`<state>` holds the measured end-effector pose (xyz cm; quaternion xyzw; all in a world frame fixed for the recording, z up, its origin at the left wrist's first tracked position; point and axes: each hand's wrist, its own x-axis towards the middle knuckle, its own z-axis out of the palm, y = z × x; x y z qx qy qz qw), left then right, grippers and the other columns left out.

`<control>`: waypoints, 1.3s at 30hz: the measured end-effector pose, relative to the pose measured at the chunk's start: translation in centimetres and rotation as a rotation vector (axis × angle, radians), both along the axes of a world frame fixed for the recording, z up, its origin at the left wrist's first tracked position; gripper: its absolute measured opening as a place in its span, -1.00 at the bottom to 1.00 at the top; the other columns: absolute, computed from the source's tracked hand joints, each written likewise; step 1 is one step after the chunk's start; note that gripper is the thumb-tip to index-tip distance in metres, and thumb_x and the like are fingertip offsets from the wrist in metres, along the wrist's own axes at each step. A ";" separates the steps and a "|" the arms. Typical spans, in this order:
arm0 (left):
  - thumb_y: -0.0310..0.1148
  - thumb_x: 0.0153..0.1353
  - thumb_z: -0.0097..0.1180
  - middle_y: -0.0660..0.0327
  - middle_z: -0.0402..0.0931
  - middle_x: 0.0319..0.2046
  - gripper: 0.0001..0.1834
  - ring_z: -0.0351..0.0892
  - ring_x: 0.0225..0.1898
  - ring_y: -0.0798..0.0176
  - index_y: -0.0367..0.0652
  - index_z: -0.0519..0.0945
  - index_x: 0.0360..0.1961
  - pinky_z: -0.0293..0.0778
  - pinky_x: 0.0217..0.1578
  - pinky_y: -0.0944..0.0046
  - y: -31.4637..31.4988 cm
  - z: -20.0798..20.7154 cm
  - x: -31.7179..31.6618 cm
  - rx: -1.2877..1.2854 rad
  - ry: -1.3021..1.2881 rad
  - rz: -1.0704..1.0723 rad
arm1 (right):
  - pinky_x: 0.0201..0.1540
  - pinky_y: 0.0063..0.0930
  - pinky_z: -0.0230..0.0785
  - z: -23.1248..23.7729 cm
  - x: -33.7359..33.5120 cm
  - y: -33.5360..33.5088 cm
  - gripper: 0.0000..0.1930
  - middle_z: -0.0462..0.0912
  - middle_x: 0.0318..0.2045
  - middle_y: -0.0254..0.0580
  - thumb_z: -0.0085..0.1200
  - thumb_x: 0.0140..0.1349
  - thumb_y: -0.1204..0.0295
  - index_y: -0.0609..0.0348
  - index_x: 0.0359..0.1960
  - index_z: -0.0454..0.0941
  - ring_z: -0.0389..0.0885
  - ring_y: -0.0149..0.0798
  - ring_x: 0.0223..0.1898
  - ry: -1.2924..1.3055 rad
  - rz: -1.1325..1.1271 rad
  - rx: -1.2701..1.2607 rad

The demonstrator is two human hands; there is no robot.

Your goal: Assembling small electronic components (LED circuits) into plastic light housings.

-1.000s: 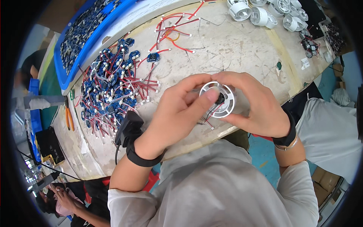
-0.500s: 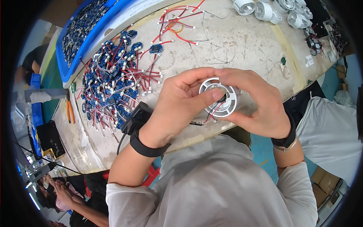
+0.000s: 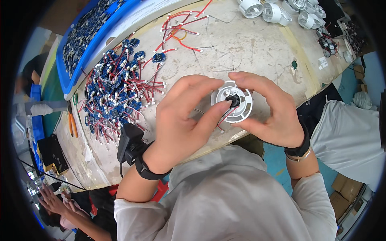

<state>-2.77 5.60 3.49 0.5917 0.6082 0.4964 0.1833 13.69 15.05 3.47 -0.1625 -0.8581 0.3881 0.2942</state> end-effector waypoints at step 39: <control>-0.62 0.03 0.06 0.19 0.44 -0.26 -0.68 0.43 -0.19 0.36 -0.33 0.39 -0.12 0.36 -0.15 0.39 -0.8 0.1 -1.2 -0.390 -0.324 -0.262 | -0.04 -0.45 0.34 -1.4 1.0 0.6 -0.40 0.45 -0.06 -0.10 0.26 -0.20 0.55 0.25 -0.01 0.34 0.49 -0.27 -0.13 0.153 -0.192 -0.123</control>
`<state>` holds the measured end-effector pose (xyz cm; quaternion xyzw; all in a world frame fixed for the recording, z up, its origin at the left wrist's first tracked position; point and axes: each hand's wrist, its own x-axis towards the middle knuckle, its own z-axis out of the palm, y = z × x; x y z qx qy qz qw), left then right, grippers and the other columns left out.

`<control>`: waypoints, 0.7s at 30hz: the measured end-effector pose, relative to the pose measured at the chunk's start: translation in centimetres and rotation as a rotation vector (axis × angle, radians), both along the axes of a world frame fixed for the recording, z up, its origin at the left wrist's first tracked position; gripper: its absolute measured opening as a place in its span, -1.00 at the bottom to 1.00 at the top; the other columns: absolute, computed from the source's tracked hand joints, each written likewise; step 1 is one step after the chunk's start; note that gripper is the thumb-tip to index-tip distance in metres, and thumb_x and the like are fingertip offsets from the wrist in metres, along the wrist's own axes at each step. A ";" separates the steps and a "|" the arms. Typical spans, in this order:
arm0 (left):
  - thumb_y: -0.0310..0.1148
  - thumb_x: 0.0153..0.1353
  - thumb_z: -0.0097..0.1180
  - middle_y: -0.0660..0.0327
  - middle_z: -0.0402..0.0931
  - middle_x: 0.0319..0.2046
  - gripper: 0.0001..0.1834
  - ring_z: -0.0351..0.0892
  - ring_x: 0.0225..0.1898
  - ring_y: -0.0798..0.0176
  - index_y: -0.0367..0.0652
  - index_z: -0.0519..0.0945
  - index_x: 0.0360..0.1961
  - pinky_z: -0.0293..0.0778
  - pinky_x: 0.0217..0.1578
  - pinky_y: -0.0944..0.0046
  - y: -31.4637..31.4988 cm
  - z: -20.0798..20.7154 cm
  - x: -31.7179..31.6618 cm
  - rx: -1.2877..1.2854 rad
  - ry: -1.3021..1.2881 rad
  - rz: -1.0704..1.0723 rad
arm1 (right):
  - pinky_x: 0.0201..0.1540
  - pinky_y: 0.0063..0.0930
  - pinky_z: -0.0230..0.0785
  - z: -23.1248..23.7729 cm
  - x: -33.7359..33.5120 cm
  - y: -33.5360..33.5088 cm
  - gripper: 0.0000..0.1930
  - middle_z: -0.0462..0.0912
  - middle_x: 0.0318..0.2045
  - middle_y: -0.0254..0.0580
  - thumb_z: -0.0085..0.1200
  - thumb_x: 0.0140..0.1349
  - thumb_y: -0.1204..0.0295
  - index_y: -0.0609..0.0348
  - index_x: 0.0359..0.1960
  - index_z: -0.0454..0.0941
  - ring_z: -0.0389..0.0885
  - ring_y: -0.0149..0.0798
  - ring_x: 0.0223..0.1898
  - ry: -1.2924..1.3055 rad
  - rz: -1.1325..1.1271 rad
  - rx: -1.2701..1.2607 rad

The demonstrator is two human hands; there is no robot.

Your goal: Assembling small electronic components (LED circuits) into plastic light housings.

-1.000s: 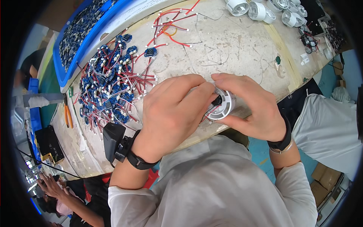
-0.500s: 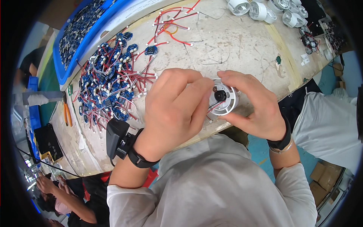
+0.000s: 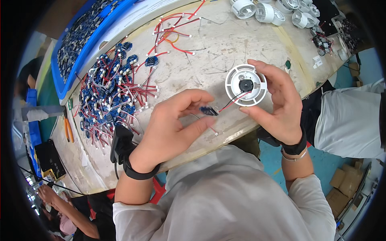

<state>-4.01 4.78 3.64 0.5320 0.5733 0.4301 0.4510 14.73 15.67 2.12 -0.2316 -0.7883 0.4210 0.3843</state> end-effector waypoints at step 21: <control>-0.54 0.10 -0.01 0.15 0.49 -0.49 -0.68 0.55 -0.49 0.23 -0.35 0.36 -0.07 0.48 -0.42 0.35 0.2 0.0 -0.3 -0.232 -0.996 0.245 | -0.15 -0.44 0.36 0.1 0.7 -1.1 -0.41 0.47 -0.13 -0.02 0.31 -0.24 0.49 0.30 -0.09 0.35 0.48 -0.15 -0.14 -0.070 -0.053 0.168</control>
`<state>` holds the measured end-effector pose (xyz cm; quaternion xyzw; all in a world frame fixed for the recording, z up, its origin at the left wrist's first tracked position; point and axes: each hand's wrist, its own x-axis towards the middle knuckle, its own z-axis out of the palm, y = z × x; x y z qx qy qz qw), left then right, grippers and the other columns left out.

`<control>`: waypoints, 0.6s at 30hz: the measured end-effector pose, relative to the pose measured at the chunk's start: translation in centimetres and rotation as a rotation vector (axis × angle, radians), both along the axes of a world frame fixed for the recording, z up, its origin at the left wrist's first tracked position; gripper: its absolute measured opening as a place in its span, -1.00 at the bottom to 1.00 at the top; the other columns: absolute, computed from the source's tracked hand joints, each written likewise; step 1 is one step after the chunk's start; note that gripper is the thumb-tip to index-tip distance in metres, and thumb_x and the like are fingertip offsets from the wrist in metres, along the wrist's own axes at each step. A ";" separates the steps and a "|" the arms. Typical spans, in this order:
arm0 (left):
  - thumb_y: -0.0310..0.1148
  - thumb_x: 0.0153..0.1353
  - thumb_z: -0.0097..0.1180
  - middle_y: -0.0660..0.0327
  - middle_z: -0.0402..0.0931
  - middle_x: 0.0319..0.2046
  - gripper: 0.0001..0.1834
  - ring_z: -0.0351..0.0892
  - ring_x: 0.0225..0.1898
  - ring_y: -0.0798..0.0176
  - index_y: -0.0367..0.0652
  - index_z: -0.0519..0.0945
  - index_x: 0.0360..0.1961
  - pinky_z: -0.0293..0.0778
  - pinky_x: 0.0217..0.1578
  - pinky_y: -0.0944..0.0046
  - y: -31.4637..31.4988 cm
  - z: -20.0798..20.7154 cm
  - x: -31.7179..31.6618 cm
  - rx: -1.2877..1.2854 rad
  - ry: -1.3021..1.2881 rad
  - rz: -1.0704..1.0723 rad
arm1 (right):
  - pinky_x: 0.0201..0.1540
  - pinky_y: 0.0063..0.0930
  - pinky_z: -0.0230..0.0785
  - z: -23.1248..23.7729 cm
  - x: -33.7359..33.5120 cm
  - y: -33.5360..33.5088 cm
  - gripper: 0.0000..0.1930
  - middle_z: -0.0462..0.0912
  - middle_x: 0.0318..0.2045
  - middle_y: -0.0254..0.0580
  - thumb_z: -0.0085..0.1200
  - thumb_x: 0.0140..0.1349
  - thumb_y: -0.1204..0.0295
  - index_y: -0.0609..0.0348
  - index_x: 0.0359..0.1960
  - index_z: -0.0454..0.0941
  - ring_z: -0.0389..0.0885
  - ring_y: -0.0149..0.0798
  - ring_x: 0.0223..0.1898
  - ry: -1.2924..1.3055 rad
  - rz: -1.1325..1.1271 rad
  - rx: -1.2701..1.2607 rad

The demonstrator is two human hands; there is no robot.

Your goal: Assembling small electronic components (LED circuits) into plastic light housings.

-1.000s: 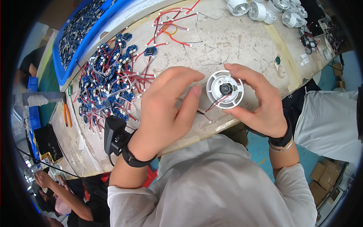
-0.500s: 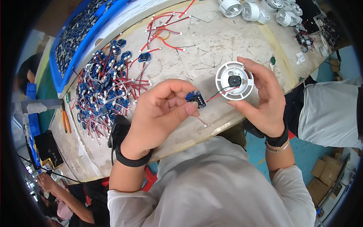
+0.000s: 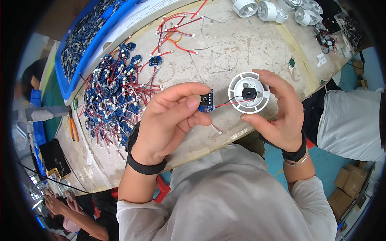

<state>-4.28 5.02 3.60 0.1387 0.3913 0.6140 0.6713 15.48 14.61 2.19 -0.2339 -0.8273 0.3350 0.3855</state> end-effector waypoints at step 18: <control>-0.40 0.16 -0.05 0.17 0.48 -0.58 -0.82 0.46 -0.64 0.34 -0.33 0.48 -0.38 0.42 -0.55 0.41 -0.2 0.2 0.2 -0.051 0.216 -0.010 | -0.20 -0.51 0.31 -0.5 -0.5 0.4 -0.50 0.52 -0.31 -0.22 0.27 -0.16 0.41 0.20 -0.14 0.37 0.48 -0.34 -0.30 -0.035 0.128 -0.401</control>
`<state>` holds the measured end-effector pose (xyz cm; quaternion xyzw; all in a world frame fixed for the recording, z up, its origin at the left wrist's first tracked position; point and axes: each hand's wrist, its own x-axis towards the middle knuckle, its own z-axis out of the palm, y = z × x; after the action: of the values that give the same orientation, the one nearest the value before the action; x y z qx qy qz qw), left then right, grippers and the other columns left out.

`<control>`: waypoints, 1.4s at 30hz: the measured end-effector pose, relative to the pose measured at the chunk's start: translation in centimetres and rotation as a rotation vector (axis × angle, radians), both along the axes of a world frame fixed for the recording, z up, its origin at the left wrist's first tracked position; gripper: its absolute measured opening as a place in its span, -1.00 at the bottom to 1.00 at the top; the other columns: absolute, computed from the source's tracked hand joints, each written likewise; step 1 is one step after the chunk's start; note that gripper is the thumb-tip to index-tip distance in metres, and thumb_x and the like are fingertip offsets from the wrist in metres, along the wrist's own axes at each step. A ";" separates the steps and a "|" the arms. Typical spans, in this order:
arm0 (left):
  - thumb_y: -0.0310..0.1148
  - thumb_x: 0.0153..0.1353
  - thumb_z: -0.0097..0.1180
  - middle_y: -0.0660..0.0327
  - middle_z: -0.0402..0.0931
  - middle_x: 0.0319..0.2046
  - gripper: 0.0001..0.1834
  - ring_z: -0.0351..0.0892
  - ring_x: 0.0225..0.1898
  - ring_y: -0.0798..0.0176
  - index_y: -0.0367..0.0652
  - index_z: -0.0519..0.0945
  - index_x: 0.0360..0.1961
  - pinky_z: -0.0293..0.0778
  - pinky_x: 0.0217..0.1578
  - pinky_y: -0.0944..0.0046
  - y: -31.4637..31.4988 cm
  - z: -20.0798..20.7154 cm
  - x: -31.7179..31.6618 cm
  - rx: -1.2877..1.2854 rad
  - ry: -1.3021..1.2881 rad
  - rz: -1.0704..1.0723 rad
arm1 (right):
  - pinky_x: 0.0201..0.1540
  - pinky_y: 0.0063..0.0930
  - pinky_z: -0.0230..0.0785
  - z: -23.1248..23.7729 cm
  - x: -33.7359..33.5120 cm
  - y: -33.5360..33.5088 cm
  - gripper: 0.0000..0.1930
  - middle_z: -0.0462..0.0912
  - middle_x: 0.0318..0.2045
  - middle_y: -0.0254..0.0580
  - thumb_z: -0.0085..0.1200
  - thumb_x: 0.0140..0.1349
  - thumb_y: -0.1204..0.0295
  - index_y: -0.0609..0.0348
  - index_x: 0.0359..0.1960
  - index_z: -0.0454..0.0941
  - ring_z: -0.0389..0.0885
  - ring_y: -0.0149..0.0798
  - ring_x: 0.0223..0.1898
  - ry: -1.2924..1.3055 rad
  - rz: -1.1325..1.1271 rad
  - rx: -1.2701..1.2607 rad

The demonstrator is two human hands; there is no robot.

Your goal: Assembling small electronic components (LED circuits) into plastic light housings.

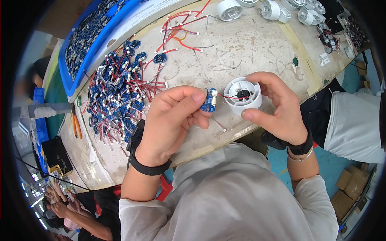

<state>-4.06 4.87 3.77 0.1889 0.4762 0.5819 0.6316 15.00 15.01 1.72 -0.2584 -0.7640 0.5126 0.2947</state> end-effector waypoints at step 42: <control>-0.36 0.22 -0.19 0.19 0.35 -0.54 -0.69 0.28 -0.56 0.39 -0.35 0.31 -0.07 0.25 -0.52 0.40 -6.5 2.1 -6.4 0.439 0.178 0.515 | -0.31 -0.26 0.36 3.3 -16.7 8.4 -0.87 0.56 -0.43 -0.09 -0.02 0.01 0.46 0.14 -0.39 0.53 0.52 -0.07 -0.32 -0.497 0.125 0.872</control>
<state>-10.45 -1.63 5.90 0.2439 0.4250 0.7919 0.3643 -1.74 23.45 5.03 -0.1794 -0.9680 0.0856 0.1531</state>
